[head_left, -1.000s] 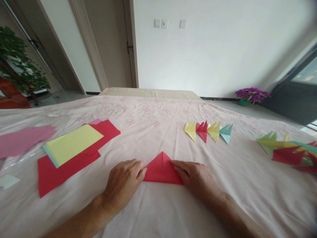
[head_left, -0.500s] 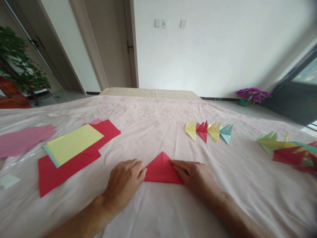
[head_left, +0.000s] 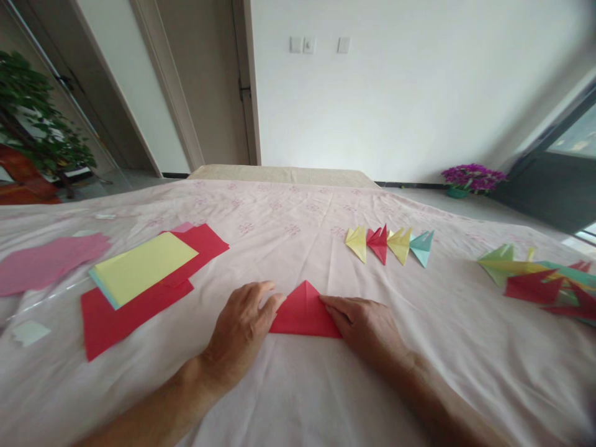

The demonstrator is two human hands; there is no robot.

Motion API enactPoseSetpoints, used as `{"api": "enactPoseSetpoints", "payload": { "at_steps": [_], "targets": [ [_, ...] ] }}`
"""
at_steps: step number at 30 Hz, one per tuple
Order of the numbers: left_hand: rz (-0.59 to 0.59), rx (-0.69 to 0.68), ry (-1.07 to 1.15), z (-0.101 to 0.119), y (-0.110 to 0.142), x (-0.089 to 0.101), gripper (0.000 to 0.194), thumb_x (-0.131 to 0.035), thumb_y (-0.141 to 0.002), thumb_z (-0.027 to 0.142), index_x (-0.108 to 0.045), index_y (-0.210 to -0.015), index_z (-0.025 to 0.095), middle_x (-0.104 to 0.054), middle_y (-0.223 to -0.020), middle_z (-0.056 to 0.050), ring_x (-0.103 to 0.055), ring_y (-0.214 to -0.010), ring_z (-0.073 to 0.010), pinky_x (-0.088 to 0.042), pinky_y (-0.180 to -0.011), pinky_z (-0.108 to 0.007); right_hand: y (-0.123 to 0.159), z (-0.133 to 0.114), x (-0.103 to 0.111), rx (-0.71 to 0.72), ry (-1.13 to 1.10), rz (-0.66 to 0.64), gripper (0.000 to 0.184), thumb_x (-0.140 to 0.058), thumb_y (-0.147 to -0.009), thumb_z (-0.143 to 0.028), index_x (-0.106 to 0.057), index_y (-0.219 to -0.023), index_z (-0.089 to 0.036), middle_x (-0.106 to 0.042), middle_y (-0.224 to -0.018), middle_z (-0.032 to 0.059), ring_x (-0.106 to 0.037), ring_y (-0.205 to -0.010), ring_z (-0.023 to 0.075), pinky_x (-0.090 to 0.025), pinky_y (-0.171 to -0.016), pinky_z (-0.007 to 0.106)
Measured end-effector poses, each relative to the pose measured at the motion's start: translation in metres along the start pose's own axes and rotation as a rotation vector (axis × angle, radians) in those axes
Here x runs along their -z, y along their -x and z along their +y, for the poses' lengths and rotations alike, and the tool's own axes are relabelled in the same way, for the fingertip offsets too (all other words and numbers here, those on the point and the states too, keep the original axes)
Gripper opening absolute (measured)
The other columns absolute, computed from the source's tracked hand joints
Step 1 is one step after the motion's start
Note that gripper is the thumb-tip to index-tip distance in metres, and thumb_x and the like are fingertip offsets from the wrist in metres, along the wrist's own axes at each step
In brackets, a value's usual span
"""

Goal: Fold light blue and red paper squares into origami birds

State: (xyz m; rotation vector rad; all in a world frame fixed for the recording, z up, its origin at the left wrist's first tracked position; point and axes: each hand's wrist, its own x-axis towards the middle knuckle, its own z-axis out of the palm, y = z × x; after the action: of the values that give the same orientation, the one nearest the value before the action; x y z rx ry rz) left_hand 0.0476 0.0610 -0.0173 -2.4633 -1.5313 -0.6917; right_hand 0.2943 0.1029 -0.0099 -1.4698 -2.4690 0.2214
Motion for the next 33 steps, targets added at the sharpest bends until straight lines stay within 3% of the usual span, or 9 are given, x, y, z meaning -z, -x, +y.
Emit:
{"api": "enactPoseSetpoints", "payload": {
  "at_steps": [4,9,11,13,16,20,23,28,33],
  "targets": [
    [-0.1,-0.265,0.211,-0.004,0.002,-0.002,0.039,-0.046,-0.092,0.003,-0.056,-0.125,0.02,-0.063,-0.123,-0.008,-0.058,-0.114,-0.0164,-0.05,-0.098,-0.032,0.0,-0.001,0.0,-0.01,0.014,0.015,0.031,-0.043,-0.096,-0.032,-0.069,-0.113,-0.035,-0.075,-0.102,-0.0013,-0.071,-0.086,0.0194,-0.048,-0.07,0.027],
    [-0.228,-0.289,0.092,0.011,0.005,0.005,0.045,-0.042,-0.091,0.001,-0.053,-0.132,0.016,-0.061,-0.13,-0.011,-0.057,-0.121,-0.0192,-0.048,-0.102,-0.033,0.002,-0.002,-0.001,-0.017,0.046,0.041,0.03,-0.042,-0.097,-0.035,-0.068,-0.113,-0.036,-0.075,-0.099,-0.0015,-0.07,-0.086,0.0188,-0.044,-0.069,0.028],
    [-0.259,-0.268,0.033,0.025,0.007,0.008,0.045,-0.047,-0.093,0.013,-0.047,-0.138,0.016,-0.057,-0.134,-0.014,-0.052,-0.126,-0.0238,-0.044,-0.105,-0.039,0.004,-0.003,-0.001,-0.009,0.066,0.058,0.029,-0.043,-0.097,-0.035,-0.067,-0.114,-0.035,-0.075,-0.095,-0.0011,-0.069,-0.085,0.0183,-0.042,-0.071,0.028],
    [-0.278,-0.215,-0.008,0.038,0.012,0.01,0.054,-0.054,-0.092,0.039,-0.045,-0.14,0.018,-0.053,-0.138,-0.017,-0.045,-0.131,-0.0312,-0.041,-0.107,-0.046,0.005,-0.004,-0.001,0.005,0.103,0.076,0.028,-0.044,-0.097,-0.036,-0.066,-0.114,-0.034,-0.073,-0.089,0.0,-0.066,-0.083,0.018,-0.04,-0.072,0.029],
    [-0.266,-0.143,-0.036,0.05,0.019,0.009,0.068,-0.051,-0.086,0.061,-0.045,-0.141,0.022,-0.045,-0.144,-0.019,-0.038,-0.136,-0.0355,-0.04,-0.106,-0.05,0.006,-0.007,0.001,0.028,0.221,0.11,0.027,-0.046,-0.097,-0.038,-0.066,-0.113,-0.031,-0.069,-0.087,0.0034,-0.061,-0.083,0.0197,-0.038,-0.072,0.031],
    [-0.253,-0.108,-0.04,0.052,0.026,0.005,0.068,-0.046,-0.087,0.063,-0.043,-0.142,0.023,-0.041,-0.147,-0.02,-0.036,-0.136,-0.0367,-0.038,-0.107,-0.051,0.005,-0.016,0.002,0.072,0.335,0.12,0.032,-0.043,-0.096,-0.024,-0.061,-0.123,-0.025,-0.066,-0.109,0.0078,-0.055,-0.1,0.0248,-0.038,-0.084,0.037],
    [-0.249,-0.086,-0.034,0.051,0.028,0.002,0.067,-0.052,-0.086,0.059,-0.042,-0.143,0.024,-0.039,-0.148,-0.02,-0.036,-0.136,-0.0376,-0.038,-0.106,-0.051,0.004,-0.028,-0.006,0.066,0.349,0.121,0.044,-0.04,-0.093,-0.014,-0.05,-0.136,-0.019,-0.054,-0.136,0.0096,-0.041,-0.127,0.0281,-0.028,-0.104,0.042],
    [-0.251,-0.085,-0.008,0.047,0.031,0.0,0.067,-0.051,-0.088,0.056,-0.038,-0.144,0.022,-0.037,-0.15,-0.018,-0.036,-0.137,-0.0341,-0.035,-0.109,-0.049,0.008,-0.043,-0.031,-0.035,0.356,0.088,0.052,-0.032,-0.097,-0.027,-0.035,-0.147,-0.012,-0.035,-0.152,0.0144,-0.023,-0.141,0.0324,-0.02,-0.111,0.048],
    [-0.26,-0.114,-0.027,0.034,0.044,0.006,0.062,-0.04,-0.094,0.055,-0.038,-0.144,0.017,-0.035,-0.151,-0.016,-0.032,-0.14,-0.028,-0.031,-0.112,-0.045,0.012,-0.029,-0.036,-0.144,0.358,0.008,0.057,-0.03,-0.098,-0.038,-0.03,-0.15,-0.015,-0.026,-0.156,0.0112,-0.015,-0.144,0.0327,-0.016,-0.114,0.05]
  ]
}}
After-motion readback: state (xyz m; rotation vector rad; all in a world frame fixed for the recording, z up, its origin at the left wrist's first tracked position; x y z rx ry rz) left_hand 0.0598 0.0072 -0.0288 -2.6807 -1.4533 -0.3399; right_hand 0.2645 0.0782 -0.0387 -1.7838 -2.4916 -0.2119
